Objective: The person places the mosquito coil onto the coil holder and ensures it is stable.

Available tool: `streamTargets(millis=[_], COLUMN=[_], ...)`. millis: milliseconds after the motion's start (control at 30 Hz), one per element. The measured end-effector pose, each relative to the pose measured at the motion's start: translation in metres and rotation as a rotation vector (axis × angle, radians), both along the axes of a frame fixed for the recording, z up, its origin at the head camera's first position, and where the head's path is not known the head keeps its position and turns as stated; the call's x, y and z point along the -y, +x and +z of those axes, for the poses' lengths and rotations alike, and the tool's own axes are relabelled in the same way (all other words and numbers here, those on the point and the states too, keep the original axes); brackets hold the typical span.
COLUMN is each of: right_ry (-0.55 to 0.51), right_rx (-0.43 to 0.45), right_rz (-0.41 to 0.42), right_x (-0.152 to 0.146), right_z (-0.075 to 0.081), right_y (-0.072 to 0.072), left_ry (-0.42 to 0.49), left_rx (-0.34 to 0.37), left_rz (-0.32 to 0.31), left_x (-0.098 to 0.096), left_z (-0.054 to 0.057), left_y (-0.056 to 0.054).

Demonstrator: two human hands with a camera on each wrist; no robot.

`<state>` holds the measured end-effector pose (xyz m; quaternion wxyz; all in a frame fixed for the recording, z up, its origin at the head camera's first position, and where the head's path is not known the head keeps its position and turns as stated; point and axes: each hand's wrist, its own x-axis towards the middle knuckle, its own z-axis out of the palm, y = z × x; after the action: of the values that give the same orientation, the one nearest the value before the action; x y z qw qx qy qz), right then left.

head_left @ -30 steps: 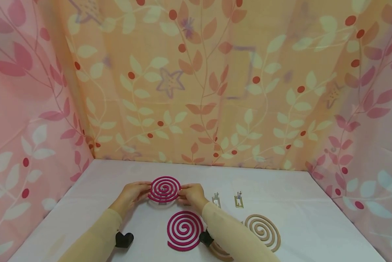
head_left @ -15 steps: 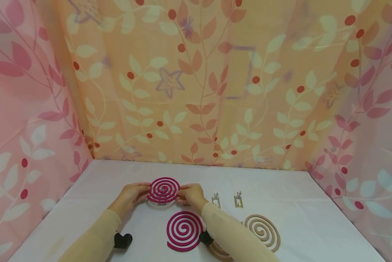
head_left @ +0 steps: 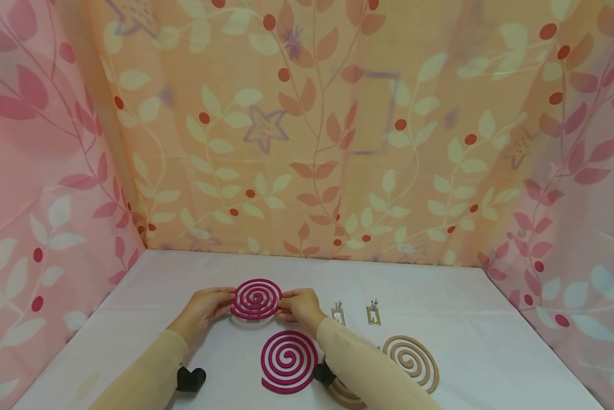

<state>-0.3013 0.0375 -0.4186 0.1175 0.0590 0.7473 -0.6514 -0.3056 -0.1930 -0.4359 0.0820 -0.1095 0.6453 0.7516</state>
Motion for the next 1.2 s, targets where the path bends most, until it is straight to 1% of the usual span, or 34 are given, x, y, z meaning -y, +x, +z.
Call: streamTargets(millis=[167,233,433,833,967,1200], right_ry=[-0.002,0.0,-0.001,0.021,0.014,-0.017], right_rx=[-0.005,-0.007,-0.019,-0.012,-0.007,-0.012], right_rz=[0.001,0.002,0.015,-0.008,-0.008,-0.003], right_x=[-0.0004,-0.0006,-0.001,-0.0018,-0.0019,-0.0026], right_z=[-0.001,-0.0011,-0.0015,-0.0011,-0.002,-0.0007], right_y=[0.0005,0.001,0.002,-0.0015,-0.0026,-0.002], left_ry=[0.002,0.0,-0.024,-0.067,-0.087,-0.08], left_rx=[0.01,0.012,0.004,-0.013,-0.007,-0.008], left_rz=[0.001,0.011,0.011,0.016,0.016,0.015], left_x=[-0.0008,-0.0013,-0.0022,-0.006,-0.0062,-0.0053], left_z=[-0.0001,-0.001,-0.0013,0.0045,0.0036,0.0027], left_y=[-0.0003,-0.0009,-0.0009,-0.0025,-0.0026,-0.0024])
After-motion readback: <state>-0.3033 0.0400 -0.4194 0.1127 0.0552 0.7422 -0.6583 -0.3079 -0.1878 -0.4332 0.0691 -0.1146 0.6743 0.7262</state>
